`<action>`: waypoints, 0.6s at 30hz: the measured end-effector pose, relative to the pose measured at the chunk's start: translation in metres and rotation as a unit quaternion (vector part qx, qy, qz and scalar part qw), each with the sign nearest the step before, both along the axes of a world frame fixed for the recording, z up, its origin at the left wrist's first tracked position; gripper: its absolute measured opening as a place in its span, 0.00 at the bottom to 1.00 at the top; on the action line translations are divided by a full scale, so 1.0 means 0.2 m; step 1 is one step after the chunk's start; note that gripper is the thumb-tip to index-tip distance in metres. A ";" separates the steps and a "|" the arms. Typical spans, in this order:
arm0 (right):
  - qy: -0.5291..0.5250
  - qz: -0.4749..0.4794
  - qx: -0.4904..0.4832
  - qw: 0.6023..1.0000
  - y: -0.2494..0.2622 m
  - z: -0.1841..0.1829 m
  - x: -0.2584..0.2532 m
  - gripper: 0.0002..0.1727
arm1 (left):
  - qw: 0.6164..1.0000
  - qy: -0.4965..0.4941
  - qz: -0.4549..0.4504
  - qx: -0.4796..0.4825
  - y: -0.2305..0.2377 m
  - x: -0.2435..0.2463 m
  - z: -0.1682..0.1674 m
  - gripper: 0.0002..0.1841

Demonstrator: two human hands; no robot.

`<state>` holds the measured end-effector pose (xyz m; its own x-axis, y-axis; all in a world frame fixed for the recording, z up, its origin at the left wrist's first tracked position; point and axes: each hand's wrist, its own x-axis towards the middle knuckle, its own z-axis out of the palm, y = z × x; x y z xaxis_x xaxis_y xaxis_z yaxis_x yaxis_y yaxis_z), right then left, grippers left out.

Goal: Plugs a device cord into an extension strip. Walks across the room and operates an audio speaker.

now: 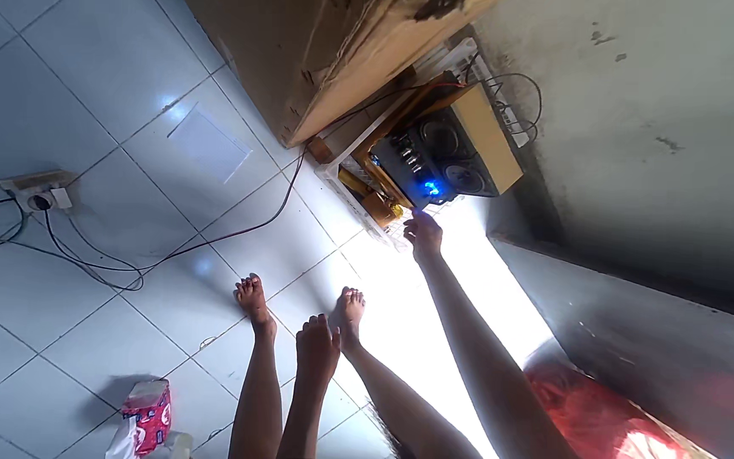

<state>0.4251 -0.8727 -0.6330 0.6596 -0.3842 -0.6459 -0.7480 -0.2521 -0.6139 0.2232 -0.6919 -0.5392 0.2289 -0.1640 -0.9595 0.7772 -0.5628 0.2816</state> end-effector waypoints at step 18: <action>-0.044 -0.283 0.165 0.944 0.08 -0.06 0.22 0.25 | 1.000 -0.014 0.021 0.007 0.05 -0.02 0.03 0.26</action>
<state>0.4684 -0.8563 -0.6458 0.4655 -0.4799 -0.7436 -0.6474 0.3883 -0.6558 0.2198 -0.6818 -0.5330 0.2621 -0.1397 -0.9549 0.7924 -0.5337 0.2955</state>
